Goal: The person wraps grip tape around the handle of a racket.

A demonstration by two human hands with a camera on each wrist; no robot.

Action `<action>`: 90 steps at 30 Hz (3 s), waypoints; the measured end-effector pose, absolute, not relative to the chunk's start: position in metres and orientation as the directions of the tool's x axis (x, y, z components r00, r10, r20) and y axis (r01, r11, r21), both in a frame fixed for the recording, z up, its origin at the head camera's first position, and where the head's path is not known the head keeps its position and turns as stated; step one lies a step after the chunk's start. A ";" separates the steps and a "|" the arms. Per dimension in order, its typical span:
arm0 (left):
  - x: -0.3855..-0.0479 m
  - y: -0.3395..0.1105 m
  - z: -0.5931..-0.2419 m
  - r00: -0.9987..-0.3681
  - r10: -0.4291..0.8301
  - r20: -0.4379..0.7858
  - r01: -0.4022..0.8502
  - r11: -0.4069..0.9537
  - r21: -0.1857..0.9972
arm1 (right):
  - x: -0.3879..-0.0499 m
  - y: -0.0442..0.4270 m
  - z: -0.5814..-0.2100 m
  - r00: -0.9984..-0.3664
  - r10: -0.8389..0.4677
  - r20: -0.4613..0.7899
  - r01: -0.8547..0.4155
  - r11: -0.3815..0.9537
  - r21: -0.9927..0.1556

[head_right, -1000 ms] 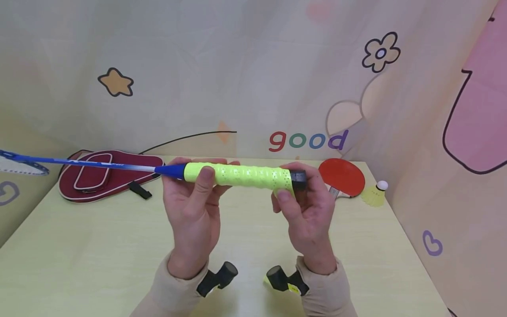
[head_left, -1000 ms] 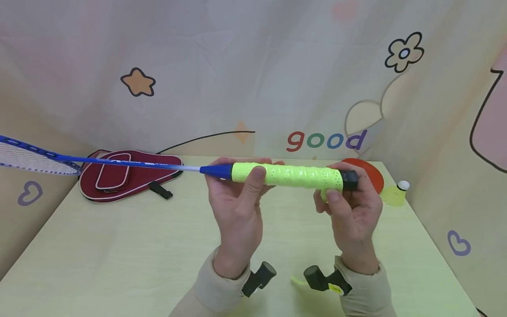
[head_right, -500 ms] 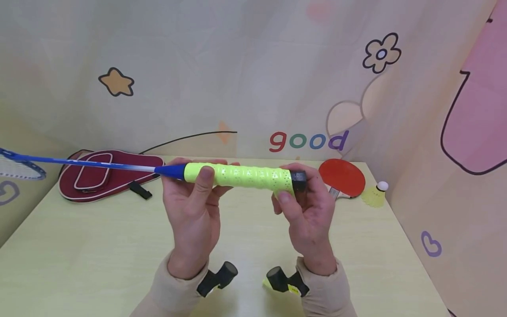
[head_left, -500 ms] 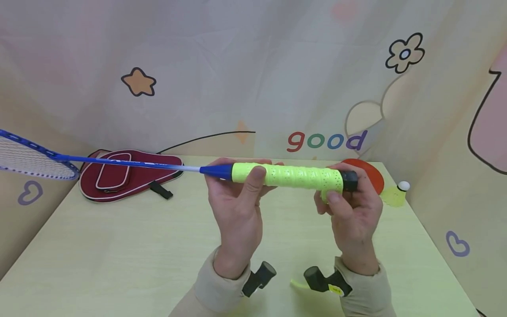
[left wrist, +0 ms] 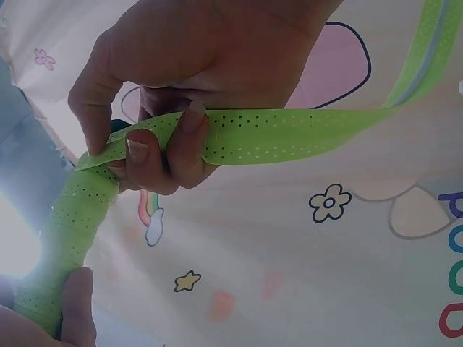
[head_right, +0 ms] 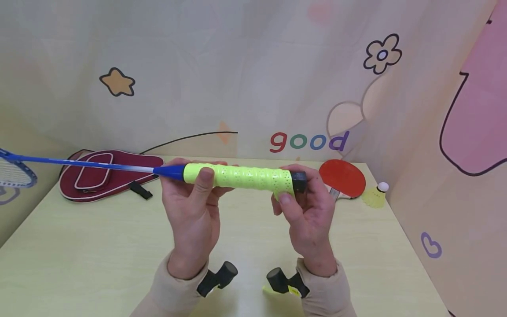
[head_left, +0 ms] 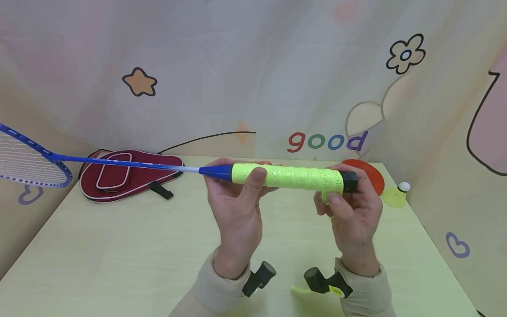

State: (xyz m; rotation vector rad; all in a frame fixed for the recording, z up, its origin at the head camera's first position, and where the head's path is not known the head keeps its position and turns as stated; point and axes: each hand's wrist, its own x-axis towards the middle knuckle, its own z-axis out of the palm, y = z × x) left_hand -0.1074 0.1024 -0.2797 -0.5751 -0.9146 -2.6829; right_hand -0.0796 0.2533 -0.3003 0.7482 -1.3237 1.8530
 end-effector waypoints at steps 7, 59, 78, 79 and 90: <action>-0.108 0.103 -0.280 -0.895 -0.128 0.427 0.364 -0.763 0.535 | -0.079 0.254 -0.300 -0.580 0.210 0.787 -0.813 -0.214 -0.542; -0.108 0.103 -0.282 -0.880 -0.044 0.473 0.321 -0.790 0.523 | -0.083 0.264 -0.297 -0.504 0.152 0.850 -0.850 0.086 -0.520; -0.109 0.105 -0.281 -0.908 -0.083 0.411 0.327 -0.755 0.569 | -0.088 0.261 -0.299 -0.424 0.186 0.887 -0.887 0.114 -0.448; -0.109 0.104 -0.281 -0.908 -0.090 0.409 0.332 -0.749 0.573 | -0.088 0.260 -0.299 -0.416 0.183 0.891 -0.892 0.108 -0.438; -0.109 0.102 -0.279 -0.855 -0.078 0.514 0.363 -0.797 0.483 | -0.085 0.262 -0.297 -0.469 0.130 0.874 -0.861 0.154 -0.485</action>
